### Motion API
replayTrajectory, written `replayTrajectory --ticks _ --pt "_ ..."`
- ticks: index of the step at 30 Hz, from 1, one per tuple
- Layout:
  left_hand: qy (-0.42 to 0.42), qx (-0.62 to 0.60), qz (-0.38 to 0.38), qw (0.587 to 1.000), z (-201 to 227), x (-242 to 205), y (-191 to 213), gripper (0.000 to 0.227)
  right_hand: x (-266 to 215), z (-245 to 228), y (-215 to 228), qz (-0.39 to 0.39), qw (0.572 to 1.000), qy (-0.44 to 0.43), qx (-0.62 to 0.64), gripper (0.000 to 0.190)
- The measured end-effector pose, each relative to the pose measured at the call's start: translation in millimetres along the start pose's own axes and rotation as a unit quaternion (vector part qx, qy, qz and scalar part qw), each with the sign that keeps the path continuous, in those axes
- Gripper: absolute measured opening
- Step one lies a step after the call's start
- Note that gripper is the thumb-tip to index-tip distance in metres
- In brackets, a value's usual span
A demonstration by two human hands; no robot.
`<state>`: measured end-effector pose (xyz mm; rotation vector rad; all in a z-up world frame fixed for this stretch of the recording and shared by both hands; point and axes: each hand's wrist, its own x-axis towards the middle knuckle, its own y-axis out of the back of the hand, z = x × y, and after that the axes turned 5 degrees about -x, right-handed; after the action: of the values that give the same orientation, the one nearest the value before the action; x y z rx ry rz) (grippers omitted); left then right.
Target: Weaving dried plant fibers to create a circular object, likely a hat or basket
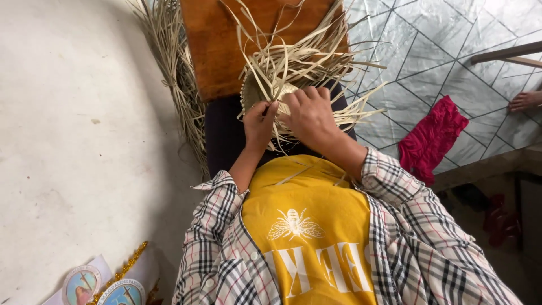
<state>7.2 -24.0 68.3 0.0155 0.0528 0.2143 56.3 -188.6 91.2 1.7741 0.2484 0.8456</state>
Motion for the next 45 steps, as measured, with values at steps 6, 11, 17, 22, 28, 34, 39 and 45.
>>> replayTrajectory --ticks 6,11,17,22,28,34,39,45 --pt "-0.037 0.055 0.0 0.998 -1.4 2.6 -1.9 0.038 -1.0 -2.8 10.0 -0.081 0.994 -0.039 0.057 0.031" --pt "-0.023 0.14 0.017 0.99 0.5 -0.1 -1.0 0.035 -21.9 17.2 -13.5 -0.058 0.996 0.014 0.07 0.021" --pt "0.003 0.147 0.026 0.989 -37.1 7.2 7.0 0.036 -9.6 -53.0 45.9 -0.174 0.959 0.111 0.194 0.009" --pt "0.049 0.203 0.033 0.977 -25.0 20.2 40.9 0.04 1.8 -51.8 64.1 -0.305 0.916 0.163 0.203 0.024" --pt "0.078 0.382 -0.19 0.901 29.8 30.2 34.7 0.027 31.3 -27.1 51.4 -0.456 0.857 0.182 0.156 0.043" --pt "0.004 0.436 -0.193 0.879 54.2 21.3 21.2 0.024 36.1 14.5 9.5 -0.347 0.924 -0.05 0.151 0.019" --pt "0.002 0.498 -0.183 0.848 30.7 18.2 21.0 0.018 17.9 17.5 -26.3 -0.288 0.938 -0.069 0.18 0.016" --pt "0.055 0.557 -0.182 0.808 28.1 41.0 70.4 0.026 9.6 27.4 -27.2 -0.254 0.956 -0.05 0.14 0.011"
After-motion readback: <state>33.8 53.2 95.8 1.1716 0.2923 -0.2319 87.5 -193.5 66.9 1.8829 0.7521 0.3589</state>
